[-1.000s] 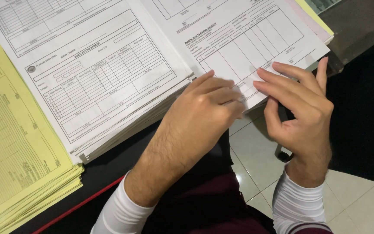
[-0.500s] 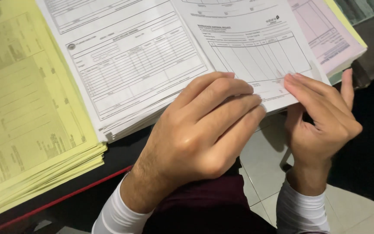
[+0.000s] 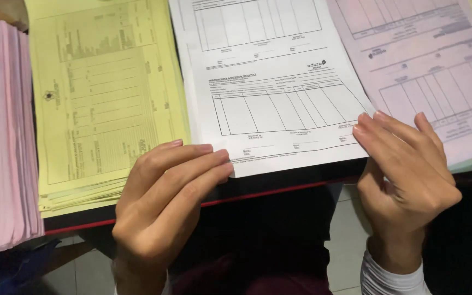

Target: Sorting and reviewing various stacks of printed forms

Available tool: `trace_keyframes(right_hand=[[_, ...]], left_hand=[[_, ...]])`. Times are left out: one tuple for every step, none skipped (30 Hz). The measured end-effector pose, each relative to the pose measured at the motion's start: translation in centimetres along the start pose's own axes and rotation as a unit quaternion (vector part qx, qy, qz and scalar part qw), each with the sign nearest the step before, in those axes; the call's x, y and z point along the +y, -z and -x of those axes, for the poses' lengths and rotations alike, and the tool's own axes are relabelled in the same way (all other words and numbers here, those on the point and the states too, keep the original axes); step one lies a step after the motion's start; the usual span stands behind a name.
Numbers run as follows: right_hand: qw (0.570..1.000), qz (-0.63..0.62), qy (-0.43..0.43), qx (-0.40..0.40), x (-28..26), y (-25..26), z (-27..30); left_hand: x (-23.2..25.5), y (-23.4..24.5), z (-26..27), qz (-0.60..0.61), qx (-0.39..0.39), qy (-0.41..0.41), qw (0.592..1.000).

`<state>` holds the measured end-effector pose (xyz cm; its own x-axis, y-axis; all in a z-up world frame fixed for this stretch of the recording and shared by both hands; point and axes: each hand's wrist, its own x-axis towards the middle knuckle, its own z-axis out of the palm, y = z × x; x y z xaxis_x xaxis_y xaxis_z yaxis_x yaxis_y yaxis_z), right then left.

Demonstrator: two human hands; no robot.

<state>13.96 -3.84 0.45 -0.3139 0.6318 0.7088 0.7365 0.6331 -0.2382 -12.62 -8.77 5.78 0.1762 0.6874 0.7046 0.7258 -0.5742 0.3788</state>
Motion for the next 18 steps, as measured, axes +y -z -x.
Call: trace_keyframes(right_hand=[[1.0,0.003,0.002,-0.001,-0.2,-0.4,-0.3],[1.0,0.006,0.003,-0.002,-0.3,-0.7,-0.6],[1.0,0.004,0.008,0.001,-0.5,-1.1,-1.0],[1.0,0.004,0.001,-0.002,-0.7,-1.5,-1.4],[1.0,0.004,-0.009,-0.011,-1.0,-1.7,-1.7],[1.0,0.002,-0.007,-0.012,-0.8,-2.0,-2.0],[1.0,-0.004,0.003,-0.006,-0.7,-2.4,-2.2],[1.0,-0.011,0.013,0.001,-0.4,-2.8,-2.5],[1.0,-0.012,0.013,0.0,-0.3,-3.0,-2.6],[1.0,-0.007,0.007,-0.001,-0.2,-3.2,-2.6],[1.0,-0.001,-0.001,-0.002,-0.1,-3.4,-2.6],[1.0,0.0,-0.001,-0.004,0.2,-3.7,-2.7],[1.0,0.003,0.003,0.003,0.4,-4.0,-2.8],[1.0,0.006,0.007,0.009,0.6,-4.2,-2.9],[1.0,0.005,0.006,0.007,0.6,-4.3,-3.0],[1.0,0.004,0.006,0.007,0.7,-4.4,-3.2],[1.0,0.002,0.004,0.006,0.6,-4.5,-3.3],[1.0,0.001,0.003,0.004,0.8,-4.6,-3.3]], left_hand=[[-0.5,0.0,0.2,0.0,0.001,0.005,1.0],[-1.0,0.1,0.4,-0.001,0.001,0.01,1.0],[-1.4,0.0,0.5,-0.005,0.006,0.009,1.0],[-1.8,-0.1,0.7,-0.006,0.004,0.017,1.0],[-2.1,-0.2,0.9,-0.004,-0.002,0.028,1.0],[-2.5,-0.3,1.0,-0.005,-0.001,0.03,1.0],[-3.0,-0.5,1.1,-0.006,0.0,0.028,1.0],[-3.4,-0.8,1.1,-0.006,0.001,0.026,1.0],[-3.6,-0.9,1.1,-0.006,0.001,0.028,1.0],[-3.9,-1.0,1.1,-0.005,0.001,0.033,0.999],[-4.1,-1.2,1.0,-0.001,0.001,0.038,0.999],[-4.5,-1.4,1.2,0.001,0.0,0.039,0.999],[-4.9,-1.6,1.3,0.001,-0.004,0.04,0.999],[-5.3,-1.8,1.5,0.002,-0.008,0.041,0.999],[-5.3,-2.0,1.4,0.003,-0.009,0.043,0.999],[-5.3,-2.1,1.3,-0.005,-0.002,0.04,0.999],[-5.4,-2.2,1.2,-0.013,0.004,0.037,0.999],[-5.4,-2.2,1.2,-0.013,0.003,0.039,0.999]])
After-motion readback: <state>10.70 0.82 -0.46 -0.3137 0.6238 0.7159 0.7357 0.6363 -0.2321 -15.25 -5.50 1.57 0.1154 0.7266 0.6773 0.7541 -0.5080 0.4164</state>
